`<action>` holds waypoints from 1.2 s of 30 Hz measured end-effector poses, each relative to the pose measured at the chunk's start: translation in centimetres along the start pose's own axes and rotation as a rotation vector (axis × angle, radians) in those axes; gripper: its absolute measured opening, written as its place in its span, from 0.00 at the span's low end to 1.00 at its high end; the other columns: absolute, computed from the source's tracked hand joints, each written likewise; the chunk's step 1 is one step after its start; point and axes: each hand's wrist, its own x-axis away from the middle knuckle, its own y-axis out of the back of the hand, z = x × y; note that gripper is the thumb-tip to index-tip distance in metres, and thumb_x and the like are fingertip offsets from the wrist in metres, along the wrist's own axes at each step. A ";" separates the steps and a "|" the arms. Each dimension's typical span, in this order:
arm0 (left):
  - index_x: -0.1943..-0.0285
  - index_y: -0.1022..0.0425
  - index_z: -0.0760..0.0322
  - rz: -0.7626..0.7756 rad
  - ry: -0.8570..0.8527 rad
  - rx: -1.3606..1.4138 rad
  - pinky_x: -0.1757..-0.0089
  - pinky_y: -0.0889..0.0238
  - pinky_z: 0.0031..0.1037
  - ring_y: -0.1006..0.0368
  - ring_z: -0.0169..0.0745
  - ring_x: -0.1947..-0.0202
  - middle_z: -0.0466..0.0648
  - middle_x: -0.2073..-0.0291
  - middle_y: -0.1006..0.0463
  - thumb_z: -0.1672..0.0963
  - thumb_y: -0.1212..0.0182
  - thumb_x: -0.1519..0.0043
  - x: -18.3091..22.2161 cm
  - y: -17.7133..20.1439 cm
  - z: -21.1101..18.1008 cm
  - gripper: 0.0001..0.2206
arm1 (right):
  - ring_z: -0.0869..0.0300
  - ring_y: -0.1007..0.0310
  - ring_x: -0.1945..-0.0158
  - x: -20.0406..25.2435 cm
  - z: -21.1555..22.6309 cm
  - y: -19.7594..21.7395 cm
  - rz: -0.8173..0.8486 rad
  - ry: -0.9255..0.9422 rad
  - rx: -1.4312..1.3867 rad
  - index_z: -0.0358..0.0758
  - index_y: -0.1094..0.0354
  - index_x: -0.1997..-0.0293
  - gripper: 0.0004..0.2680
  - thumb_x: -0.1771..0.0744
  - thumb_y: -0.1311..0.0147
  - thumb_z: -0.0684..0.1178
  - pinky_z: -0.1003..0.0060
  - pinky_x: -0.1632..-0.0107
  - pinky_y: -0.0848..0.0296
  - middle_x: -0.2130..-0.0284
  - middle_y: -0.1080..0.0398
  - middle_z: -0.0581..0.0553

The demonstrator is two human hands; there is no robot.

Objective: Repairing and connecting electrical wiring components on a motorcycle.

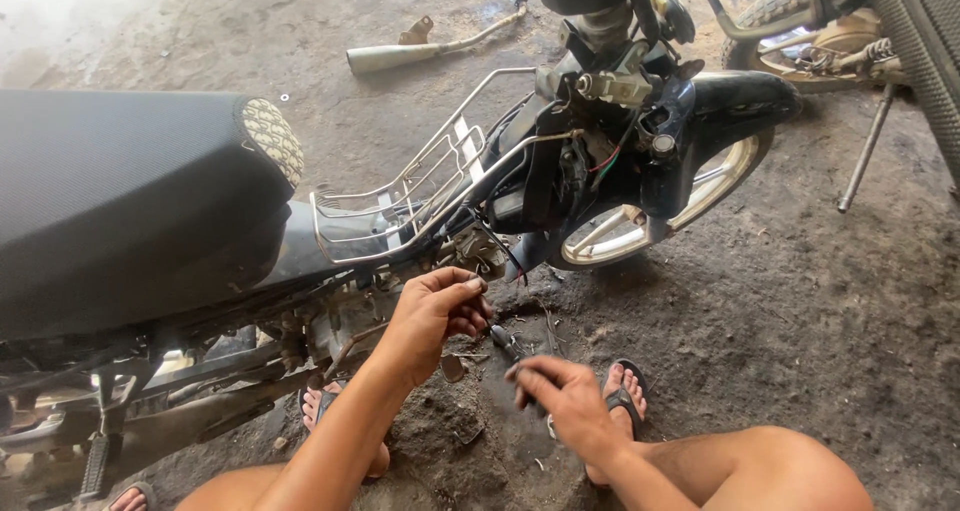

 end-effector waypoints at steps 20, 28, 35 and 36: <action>0.52 0.22 0.71 0.166 -0.319 -0.266 0.63 0.26 0.24 0.23 0.30 0.67 0.48 0.68 0.19 0.57 0.41 0.31 1.4 -2.7 -2.1 0.08 | 0.67 0.28 0.71 -1.9 2.0 2.9 0.083 0.008 0.057 0.31 0.23 0.59 0.08 0.30 0.48 0.45 0.73 0.68 0.31 0.75 0.25 0.49; 0.51 0.24 0.69 -0.068 -0.430 0.037 0.81 0.47 0.18 0.38 0.24 0.83 0.43 0.75 0.27 0.59 0.42 0.31 1.9 -3.6 -4.0 0.06 | 0.65 0.29 0.74 -7.7 -13.8 2.3 0.181 -0.358 0.412 0.35 0.24 0.59 0.10 0.31 0.45 0.52 0.68 0.72 0.34 0.74 0.25 0.48; 0.52 0.24 0.66 -0.096 -0.347 0.307 0.82 0.57 0.16 0.48 0.19 0.84 0.38 0.75 0.31 0.58 0.41 0.33 1.8 -3.3 -4.8 0.05 | 0.59 0.27 0.65 -11.0 -42.1 7.9 -0.204 -0.582 0.479 0.37 0.26 0.54 0.12 0.37 0.36 0.51 0.62 0.63 0.27 0.66 0.25 0.44; 0.54 0.24 0.64 -0.138 -0.305 0.351 0.84 0.58 0.15 0.49 0.19 0.85 0.38 0.77 0.32 0.57 0.41 0.34 1.9 -3.2 -5.3 0.05 | 0.58 0.27 0.63 -12.7 -46.5 9.2 -0.349 -0.480 0.597 0.36 0.26 0.56 0.13 0.38 0.33 0.52 0.62 0.60 0.29 0.65 0.25 0.43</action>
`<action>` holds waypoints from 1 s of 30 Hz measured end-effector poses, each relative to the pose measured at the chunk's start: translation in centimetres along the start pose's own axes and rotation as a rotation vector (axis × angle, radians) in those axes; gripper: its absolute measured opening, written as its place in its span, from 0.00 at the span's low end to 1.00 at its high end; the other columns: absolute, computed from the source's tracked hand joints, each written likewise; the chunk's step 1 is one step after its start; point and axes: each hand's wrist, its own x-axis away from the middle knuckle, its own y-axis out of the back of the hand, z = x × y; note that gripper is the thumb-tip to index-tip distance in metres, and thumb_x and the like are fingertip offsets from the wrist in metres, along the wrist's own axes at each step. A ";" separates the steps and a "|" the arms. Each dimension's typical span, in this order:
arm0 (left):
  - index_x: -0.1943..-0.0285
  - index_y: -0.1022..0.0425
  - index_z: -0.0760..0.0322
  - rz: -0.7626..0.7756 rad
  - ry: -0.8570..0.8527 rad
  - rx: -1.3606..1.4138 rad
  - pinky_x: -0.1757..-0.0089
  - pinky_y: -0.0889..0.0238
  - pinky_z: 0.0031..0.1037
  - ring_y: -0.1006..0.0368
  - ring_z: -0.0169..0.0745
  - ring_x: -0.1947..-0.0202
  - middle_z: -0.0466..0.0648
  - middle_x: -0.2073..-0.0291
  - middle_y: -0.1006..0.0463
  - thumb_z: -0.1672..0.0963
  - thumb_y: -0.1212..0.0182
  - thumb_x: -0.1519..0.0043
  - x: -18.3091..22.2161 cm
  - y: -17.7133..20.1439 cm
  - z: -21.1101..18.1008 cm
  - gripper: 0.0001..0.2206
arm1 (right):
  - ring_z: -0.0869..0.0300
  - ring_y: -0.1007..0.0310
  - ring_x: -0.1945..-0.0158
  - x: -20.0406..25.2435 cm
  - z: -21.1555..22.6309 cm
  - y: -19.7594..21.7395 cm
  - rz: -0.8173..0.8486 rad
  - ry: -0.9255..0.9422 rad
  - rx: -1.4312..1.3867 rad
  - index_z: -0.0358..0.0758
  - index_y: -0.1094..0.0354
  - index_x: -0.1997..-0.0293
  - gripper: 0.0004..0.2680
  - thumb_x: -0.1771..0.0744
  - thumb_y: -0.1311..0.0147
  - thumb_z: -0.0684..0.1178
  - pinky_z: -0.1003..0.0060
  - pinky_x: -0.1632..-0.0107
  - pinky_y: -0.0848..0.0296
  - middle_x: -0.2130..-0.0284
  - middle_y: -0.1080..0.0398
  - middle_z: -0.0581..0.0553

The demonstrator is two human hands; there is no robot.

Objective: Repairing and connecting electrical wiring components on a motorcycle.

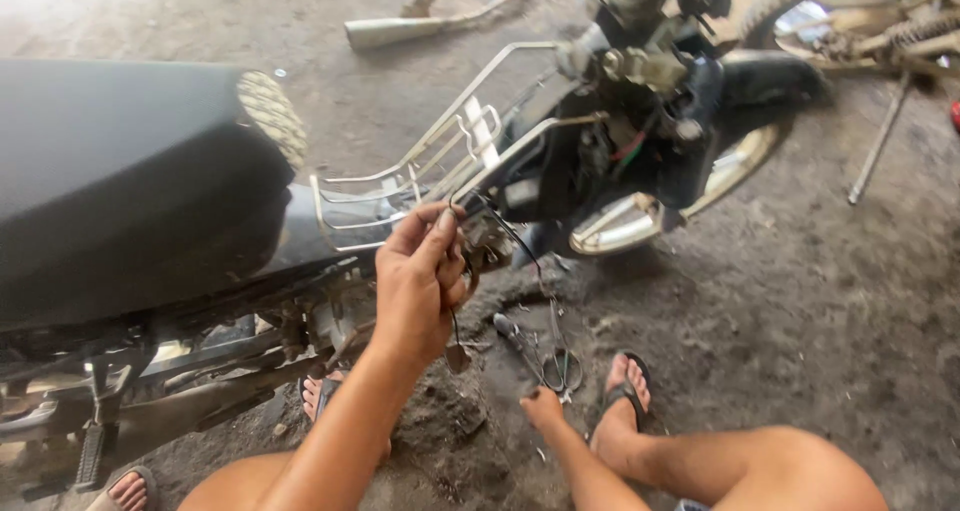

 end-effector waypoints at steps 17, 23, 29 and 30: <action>0.54 0.21 0.69 -0.123 -0.014 -0.200 0.79 0.49 0.16 0.42 0.21 0.81 0.41 0.75 0.28 0.57 0.40 0.34 2.2 0.3 -0.7 0.08 | 0.41 0.31 0.44 -1.1 2.1 6.1 -0.426 0.135 0.284 0.44 0.24 0.54 0.11 0.39 0.40 0.46 0.50 0.42 0.31 0.47 0.31 0.34; 0.54 0.21 0.70 -0.110 -0.016 -0.267 0.76 0.37 0.20 0.33 0.25 0.78 0.44 0.71 0.22 0.58 0.39 0.35 2.1 0.2 0.6 0.08 | 0.38 0.27 0.47 -2.3 3.5 6.7 -0.445 -0.036 0.310 0.36 0.30 0.54 0.11 0.38 0.39 0.47 0.47 0.44 0.28 0.53 0.27 0.31; 0.53 0.20 0.70 -0.089 0.053 -0.320 0.72 0.31 0.23 0.28 0.27 0.73 0.44 0.70 0.21 0.58 0.37 0.36 1.8 0.6 2.6 0.08 | 0.36 0.26 0.48 -1.4 4.2 6.7 -0.440 -0.097 0.271 0.35 0.37 0.50 0.17 0.39 0.36 0.48 0.45 0.44 0.29 0.54 0.26 0.28; 0.53 0.20 0.70 -0.078 0.058 -0.348 0.71 0.30 0.23 0.28 0.27 0.72 0.44 0.69 0.21 0.58 0.37 0.36 1.7 0.6 2.7 0.08 | 0.34 0.26 0.48 -1.2 4.7 7.0 -0.433 -0.119 0.261 0.34 0.39 0.47 0.19 0.39 0.37 0.49 0.45 0.44 0.29 0.54 0.26 0.27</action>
